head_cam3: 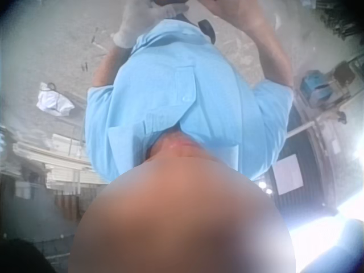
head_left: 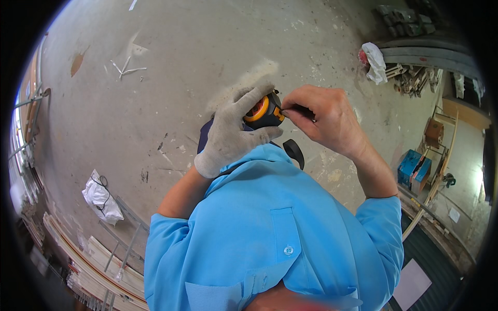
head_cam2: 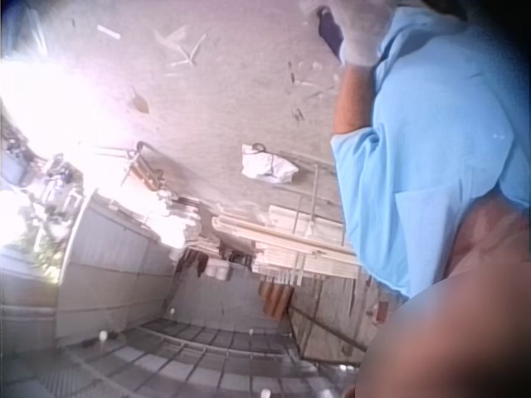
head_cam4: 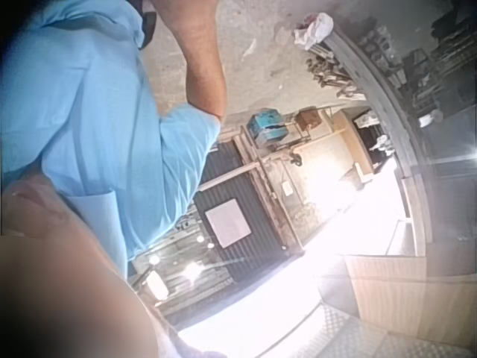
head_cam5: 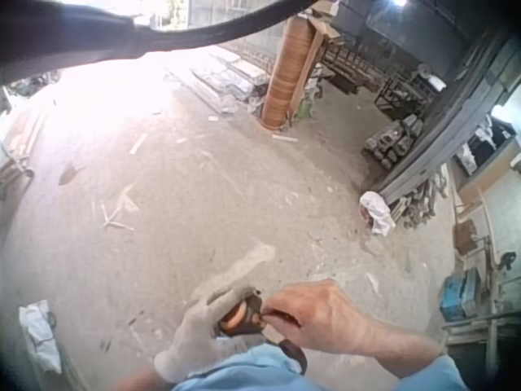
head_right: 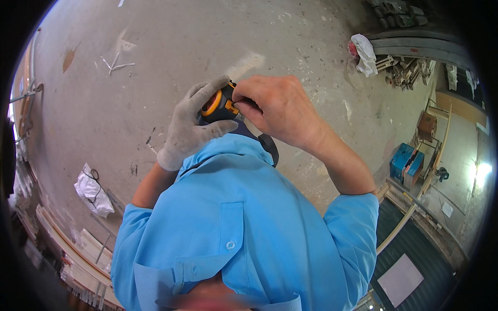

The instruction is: The person holds a tape measure and uses a utility knife to cut the black strap attached to it. They then pull the strap to remove it from the tape measure housing.

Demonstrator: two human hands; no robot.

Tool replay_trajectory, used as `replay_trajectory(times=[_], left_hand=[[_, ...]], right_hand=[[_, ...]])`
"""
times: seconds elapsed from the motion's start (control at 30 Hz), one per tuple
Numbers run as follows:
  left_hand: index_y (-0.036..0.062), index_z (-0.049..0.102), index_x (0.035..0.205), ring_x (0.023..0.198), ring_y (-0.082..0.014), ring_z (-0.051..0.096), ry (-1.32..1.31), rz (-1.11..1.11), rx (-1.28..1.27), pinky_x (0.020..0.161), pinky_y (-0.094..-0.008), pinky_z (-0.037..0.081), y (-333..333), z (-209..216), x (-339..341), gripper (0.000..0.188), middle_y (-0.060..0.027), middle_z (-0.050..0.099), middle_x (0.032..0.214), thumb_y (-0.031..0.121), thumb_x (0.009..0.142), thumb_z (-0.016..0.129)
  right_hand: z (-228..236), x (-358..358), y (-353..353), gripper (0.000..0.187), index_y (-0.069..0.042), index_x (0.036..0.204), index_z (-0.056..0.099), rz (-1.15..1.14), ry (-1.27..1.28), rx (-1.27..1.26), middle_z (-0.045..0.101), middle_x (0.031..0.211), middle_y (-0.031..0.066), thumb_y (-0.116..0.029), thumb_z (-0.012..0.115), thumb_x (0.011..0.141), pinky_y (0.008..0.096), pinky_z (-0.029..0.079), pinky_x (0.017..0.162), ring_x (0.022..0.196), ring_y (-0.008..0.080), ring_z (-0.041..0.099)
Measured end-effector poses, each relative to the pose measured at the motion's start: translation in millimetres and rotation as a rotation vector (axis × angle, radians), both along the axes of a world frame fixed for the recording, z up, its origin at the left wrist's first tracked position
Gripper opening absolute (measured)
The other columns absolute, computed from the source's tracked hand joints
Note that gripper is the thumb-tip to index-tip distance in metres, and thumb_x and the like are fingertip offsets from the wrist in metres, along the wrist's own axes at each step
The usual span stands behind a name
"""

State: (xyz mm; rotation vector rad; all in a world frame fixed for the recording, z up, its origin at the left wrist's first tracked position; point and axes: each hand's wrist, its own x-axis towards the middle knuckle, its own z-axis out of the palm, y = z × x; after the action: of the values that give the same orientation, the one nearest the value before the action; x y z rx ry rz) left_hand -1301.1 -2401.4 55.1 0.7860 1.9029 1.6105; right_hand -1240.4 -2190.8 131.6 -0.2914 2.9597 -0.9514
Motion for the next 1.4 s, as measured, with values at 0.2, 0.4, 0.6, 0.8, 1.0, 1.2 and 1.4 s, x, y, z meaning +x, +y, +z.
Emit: replay_trajectory(times=[0.2,0.4,0.6,0.8,1.0,1.2,1.4], left_hand=[[0.0086,0.059,0.144,0.121,-0.0346,0.063,-0.001,0.005,0.000,0.106,-0.0439,0.053,0,1,-2,0.078,-0.0206,0.061,0.131,0.019,0.074,0.092],[0.0079,0.061,0.141,0.120,-0.0347,0.063,0.002,0.013,0.022,0.105,-0.0435,0.053,-2,-4,1,0.077,-0.0200,0.062,0.128,0.020,0.072,0.093],[0.0037,0.060,0.142,0.123,-0.0325,0.062,0.028,0.001,-0.028,0.107,-0.0419,0.051,-3,-4,-1,0.079,-0.0192,0.062,0.131,0.027,0.074,0.091],[0.0007,0.059,0.143,0.126,-0.0291,0.062,-0.139,0.008,-0.007,0.108,-0.0395,0.048,-1,-2,-1,0.079,-0.0177,0.064,0.131,0.029,0.075,0.091],[-0.0010,0.058,0.143,0.124,-0.0252,0.062,-0.199,0.028,0.010,0.108,-0.0373,0.049,0,-1,2,0.078,-0.0161,0.064,0.131,0.021,0.076,0.092],[-0.0021,0.057,0.144,0.123,-0.0233,0.063,-0.301,0.021,0.033,0.107,-0.0364,0.051,2,0,4,0.079,-0.0148,0.064,0.131,0.021,0.077,0.092],[-0.0026,0.057,0.144,0.123,-0.0232,0.063,-0.270,0.026,0.055,0.107,-0.0362,0.051,2,-1,8,0.078,-0.0151,0.064,0.131,0.020,0.077,0.092]], right_hand=[[-4,-1,2,0.015,-0.004,0.096,0.071,0.020,-0.011,-0.067,0.073,0.087,0.0104,0.000,0.076,0.083,0.0347,0.055,0.063,0.072,0.0250,0.072],[-5,-2,0,0.011,-0.005,0.093,0.069,0.001,-0.056,-0.087,0.072,0.085,0.0093,-0.005,0.075,0.084,0.0372,0.055,0.065,0.074,0.0276,0.070],[-5,-1,-5,0.017,-0.004,0.098,0.071,0.020,-0.080,0.010,0.072,0.087,0.0109,-0.002,0.077,0.081,0.0349,0.055,0.065,0.074,0.0268,0.071],[-9,1,-1,0.021,-0.006,0.102,0.070,0.083,-0.011,-0.008,0.072,0.089,0.0113,0.002,0.075,0.083,0.0369,0.055,0.064,0.076,0.0301,0.071],[-7,-1,4,0.015,-0.006,0.100,0.072,0.025,-0.070,-0.061,0.073,0.089,0.0107,-0.001,0.074,0.085,0.0360,0.055,0.067,0.078,0.0291,0.071],[-3,-5,4,0.009,-0.006,0.095,0.073,-0.087,-0.213,-0.201,0.073,0.083,0.0109,-0.009,0.073,0.086,0.0365,0.056,0.071,0.077,0.0294,0.071],[-4,-4,5,0.010,-0.005,0.095,0.073,-0.045,-0.196,-0.159,0.073,0.083,0.0123,-0.010,0.072,0.087,0.0388,0.055,0.070,0.076,0.0311,0.069]])
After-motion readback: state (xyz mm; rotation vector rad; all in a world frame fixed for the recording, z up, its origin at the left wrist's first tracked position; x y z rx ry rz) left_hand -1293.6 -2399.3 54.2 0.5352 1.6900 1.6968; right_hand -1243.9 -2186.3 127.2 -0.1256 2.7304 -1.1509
